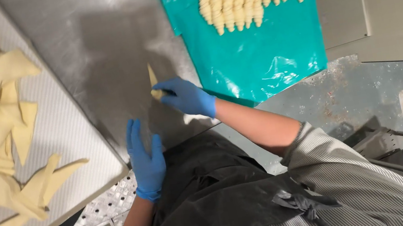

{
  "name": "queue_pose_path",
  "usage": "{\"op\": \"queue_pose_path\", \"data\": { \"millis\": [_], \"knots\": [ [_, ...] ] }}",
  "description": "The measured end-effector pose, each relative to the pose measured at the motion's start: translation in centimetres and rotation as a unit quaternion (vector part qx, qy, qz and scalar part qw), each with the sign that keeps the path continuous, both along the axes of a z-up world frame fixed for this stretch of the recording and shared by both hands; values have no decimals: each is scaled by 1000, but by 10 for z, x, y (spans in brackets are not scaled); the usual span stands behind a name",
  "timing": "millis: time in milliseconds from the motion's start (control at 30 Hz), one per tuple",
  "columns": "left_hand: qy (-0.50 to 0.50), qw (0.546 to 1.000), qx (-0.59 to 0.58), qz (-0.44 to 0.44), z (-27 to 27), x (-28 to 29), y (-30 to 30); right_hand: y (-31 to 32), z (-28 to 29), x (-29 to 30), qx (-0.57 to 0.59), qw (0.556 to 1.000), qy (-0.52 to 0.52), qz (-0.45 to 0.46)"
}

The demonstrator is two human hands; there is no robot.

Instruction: Rolling pre-cut triangular pieces of dough into small croissant shapes on a metal workbench.

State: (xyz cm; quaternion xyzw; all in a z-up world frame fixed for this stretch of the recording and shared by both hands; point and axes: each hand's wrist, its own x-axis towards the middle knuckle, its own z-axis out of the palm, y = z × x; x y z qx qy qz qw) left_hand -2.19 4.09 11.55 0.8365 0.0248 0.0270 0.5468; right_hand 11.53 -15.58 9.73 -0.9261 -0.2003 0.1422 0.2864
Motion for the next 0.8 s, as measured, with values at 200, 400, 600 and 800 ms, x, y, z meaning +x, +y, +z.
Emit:
{"op": "queue_pose_path", "data": {
  "millis": [200,400,600,800],
  "knots": [
    [183,916,-358,-11,22,26,-44,-62,101,-27,386,802,436,-135],
    [299,801,-512,-82,63,30,-91,-155,128,-62,515,697,470,-169],
    [292,871,-376,-124,145,51,-162,-225,159,-78,593,609,486,-205],
    [291,884,-348,-117,148,51,-198,-283,139,-87,650,588,473,-88]
  ]
}}
